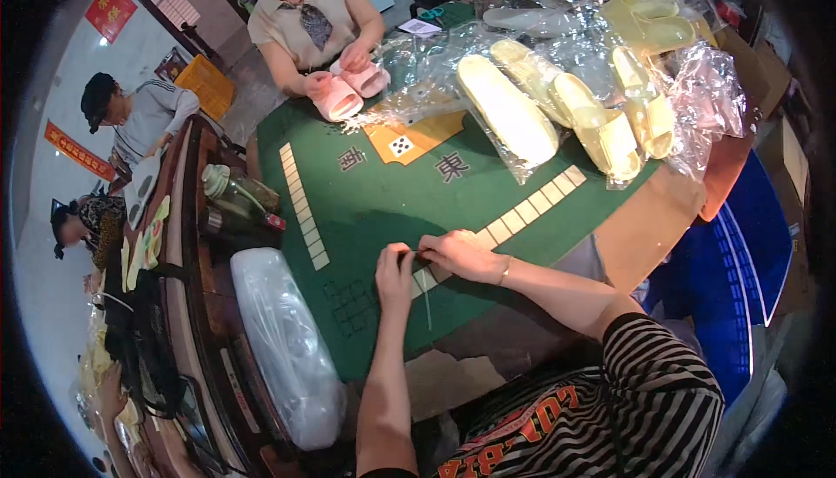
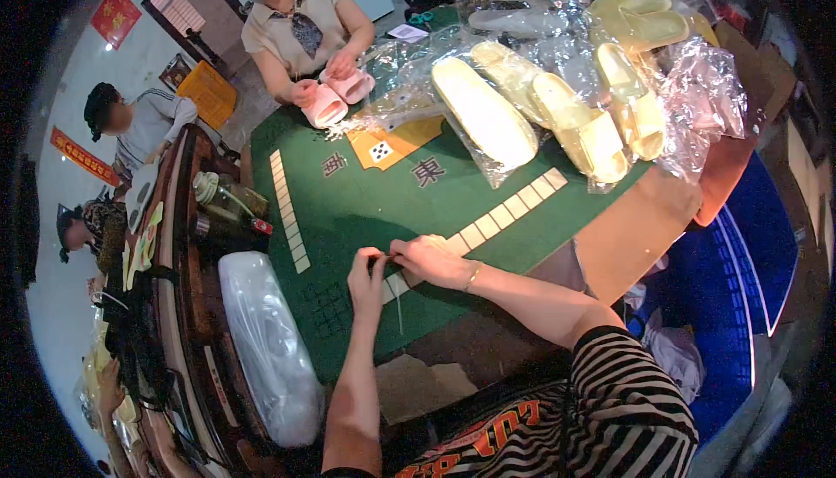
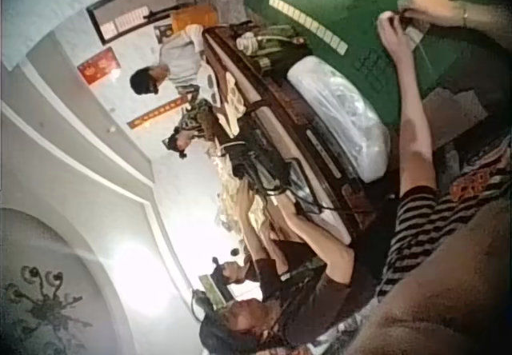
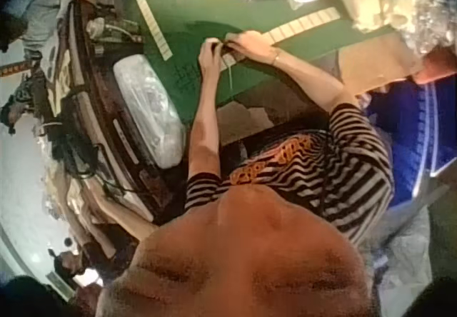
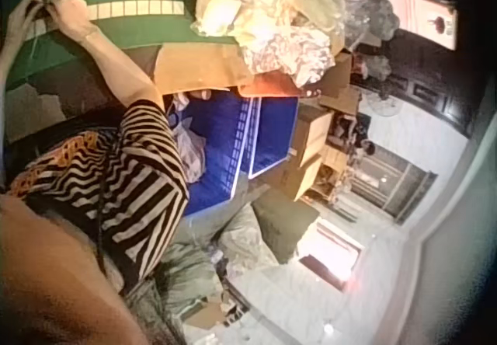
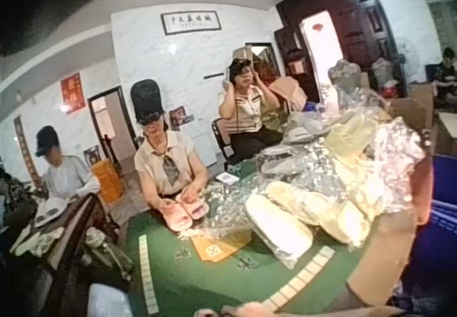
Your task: The person fastens pairs of slippers together by hand using plastic ties and packs slippers into plastic bags.
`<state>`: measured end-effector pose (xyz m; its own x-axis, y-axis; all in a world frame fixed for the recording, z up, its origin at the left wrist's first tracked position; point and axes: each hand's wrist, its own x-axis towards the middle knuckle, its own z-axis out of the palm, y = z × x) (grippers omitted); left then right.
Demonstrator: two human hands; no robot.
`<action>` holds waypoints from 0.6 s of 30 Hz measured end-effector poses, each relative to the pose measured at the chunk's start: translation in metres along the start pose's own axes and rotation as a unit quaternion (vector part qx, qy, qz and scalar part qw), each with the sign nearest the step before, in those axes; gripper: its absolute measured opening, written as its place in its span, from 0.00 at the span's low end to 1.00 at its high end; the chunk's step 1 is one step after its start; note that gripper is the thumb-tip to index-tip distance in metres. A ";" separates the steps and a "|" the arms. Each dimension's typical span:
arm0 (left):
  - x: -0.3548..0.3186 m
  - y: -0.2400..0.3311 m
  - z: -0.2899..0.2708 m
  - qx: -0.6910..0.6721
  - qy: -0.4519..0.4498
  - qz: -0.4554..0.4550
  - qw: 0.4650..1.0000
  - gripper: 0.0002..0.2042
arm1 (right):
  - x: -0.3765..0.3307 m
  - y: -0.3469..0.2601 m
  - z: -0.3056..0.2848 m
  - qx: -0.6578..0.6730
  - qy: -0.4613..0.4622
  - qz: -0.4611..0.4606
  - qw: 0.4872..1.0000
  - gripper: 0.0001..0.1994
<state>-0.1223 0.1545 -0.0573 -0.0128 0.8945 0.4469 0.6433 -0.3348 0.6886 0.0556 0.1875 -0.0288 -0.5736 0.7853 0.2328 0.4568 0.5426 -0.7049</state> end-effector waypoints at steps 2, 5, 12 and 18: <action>-0.001 0.004 -0.001 -0.024 -0.008 -0.031 0.999 0.04 | -0.002 0.005 -0.002 0.023 0.003 0.003 1.000 0.08; -0.001 0.007 0.000 -0.081 0.015 -0.087 0.993 0.03 | -0.006 0.004 -0.021 -0.026 0.034 0.000 0.999 0.07; -0.004 0.008 -0.003 0.000 0.018 -0.051 0.999 0.04 | -0.039 0.030 -0.139 -0.065 0.235 0.024 0.970 0.09; -0.004 0.011 -0.004 -0.006 0.013 -0.071 0.997 0.04 | -0.073 0.049 -0.194 -0.083 0.208 0.148 0.963 0.08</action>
<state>-0.1185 0.1463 -0.0491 -0.1234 0.9251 0.3591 0.6247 -0.2088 0.7525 0.2521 0.2142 0.0495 -0.0943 0.9459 0.3106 0.6809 0.2888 -0.6730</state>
